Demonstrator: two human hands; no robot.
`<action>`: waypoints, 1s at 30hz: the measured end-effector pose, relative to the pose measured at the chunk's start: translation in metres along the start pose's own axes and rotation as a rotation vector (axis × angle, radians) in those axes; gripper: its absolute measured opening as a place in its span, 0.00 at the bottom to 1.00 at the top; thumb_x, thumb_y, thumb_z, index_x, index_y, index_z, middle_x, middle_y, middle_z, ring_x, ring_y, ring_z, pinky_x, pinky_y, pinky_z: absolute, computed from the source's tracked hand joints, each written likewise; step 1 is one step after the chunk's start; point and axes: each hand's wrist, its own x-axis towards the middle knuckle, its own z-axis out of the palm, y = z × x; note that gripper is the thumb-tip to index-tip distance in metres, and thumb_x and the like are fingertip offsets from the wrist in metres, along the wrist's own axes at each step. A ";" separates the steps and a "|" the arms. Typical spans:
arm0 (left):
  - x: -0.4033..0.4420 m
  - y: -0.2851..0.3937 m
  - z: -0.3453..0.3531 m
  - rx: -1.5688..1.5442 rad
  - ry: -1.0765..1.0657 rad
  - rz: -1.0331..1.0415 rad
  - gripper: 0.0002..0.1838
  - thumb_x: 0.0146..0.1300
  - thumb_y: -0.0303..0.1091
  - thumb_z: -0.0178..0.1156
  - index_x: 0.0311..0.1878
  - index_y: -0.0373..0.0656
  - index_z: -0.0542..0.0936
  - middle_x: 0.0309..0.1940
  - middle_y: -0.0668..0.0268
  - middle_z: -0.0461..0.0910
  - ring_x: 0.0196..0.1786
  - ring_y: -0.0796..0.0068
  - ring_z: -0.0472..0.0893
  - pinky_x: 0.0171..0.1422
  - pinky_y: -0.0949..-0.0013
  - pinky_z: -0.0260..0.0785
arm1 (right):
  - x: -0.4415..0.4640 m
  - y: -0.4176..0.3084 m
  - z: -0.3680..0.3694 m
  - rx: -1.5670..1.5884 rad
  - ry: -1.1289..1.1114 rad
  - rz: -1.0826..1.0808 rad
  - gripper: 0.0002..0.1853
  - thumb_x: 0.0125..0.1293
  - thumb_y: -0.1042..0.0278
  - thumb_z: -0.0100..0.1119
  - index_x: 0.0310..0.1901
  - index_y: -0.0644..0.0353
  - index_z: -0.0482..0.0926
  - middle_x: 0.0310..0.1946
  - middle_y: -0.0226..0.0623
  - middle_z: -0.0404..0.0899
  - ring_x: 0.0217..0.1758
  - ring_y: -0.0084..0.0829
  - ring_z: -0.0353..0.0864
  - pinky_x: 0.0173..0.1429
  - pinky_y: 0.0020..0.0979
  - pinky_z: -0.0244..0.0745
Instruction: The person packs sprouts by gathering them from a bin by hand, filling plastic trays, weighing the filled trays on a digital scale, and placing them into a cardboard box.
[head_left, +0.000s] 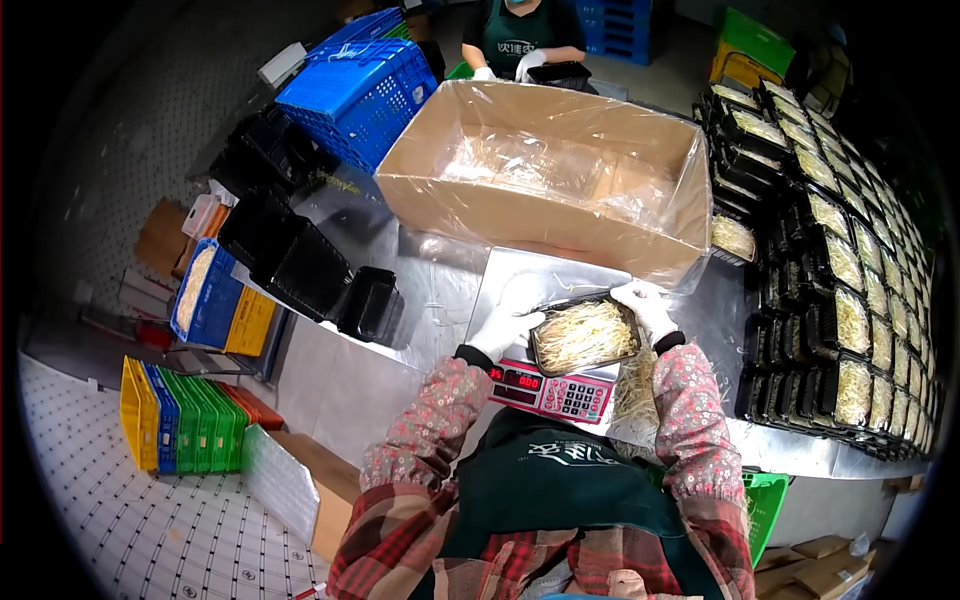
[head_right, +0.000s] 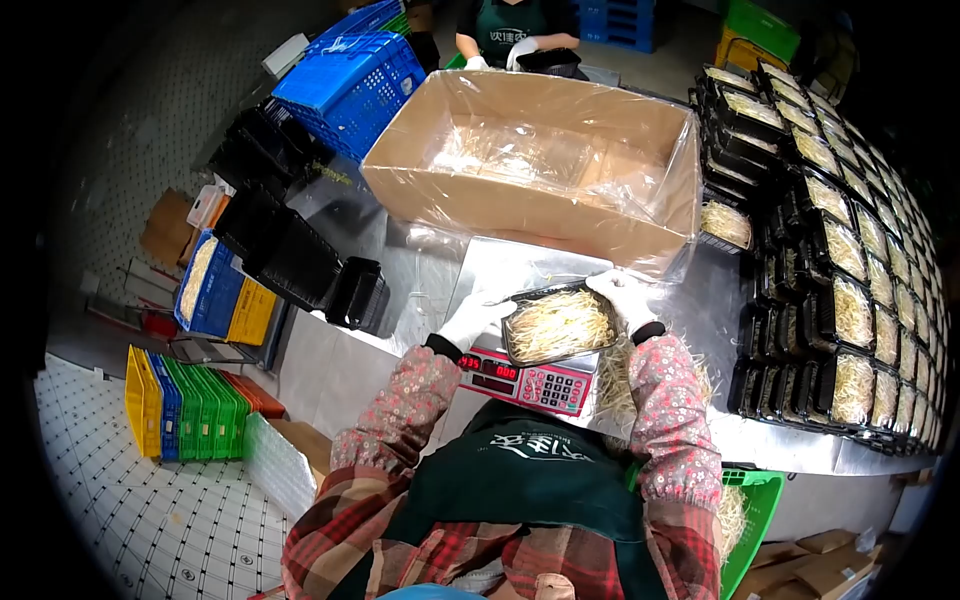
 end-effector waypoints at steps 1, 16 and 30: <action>-0.003 -0.008 0.003 0.031 0.046 -0.012 0.21 0.70 0.34 0.64 0.64 0.39 0.79 0.49 0.65 0.85 0.43 0.79 0.85 0.43 0.74 0.79 | -0.002 0.002 0.000 -0.001 -0.004 0.009 0.07 0.63 0.68 0.71 0.39 0.60 0.86 0.35 0.30 0.85 0.41 0.21 0.81 0.51 0.27 0.76; 0.048 -0.025 -0.017 -0.360 -0.117 0.188 0.27 0.60 0.19 0.55 0.66 0.32 0.75 0.65 0.58 0.76 0.66 0.64 0.75 0.72 0.65 0.66 | 0.017 0.005 0.017 0.151 0.053 -0.012 0.07 0.64 0.69 0.70 0.39 0.61 0.83 0.37 0.31 0.85 0.41 0.21 0.81 0.51 0.27 0.77; -0.017 0.011 0.009 -0.284 0.072 0.167 0.22 0.67 0.30 0.66 0.63 0.36 0.76 0.48 0.63 0.83 0.44 0.78 0.84 0.45 0.72 0.81 | -0.021 -0.038 -0.004 -0.179 0.019 0.111 0.16 0.70 0.54 0.66 0.45 0.59 0.79 0.33 0.29 0.82 0.29 0.20 0.78 0.33 0.24 0.76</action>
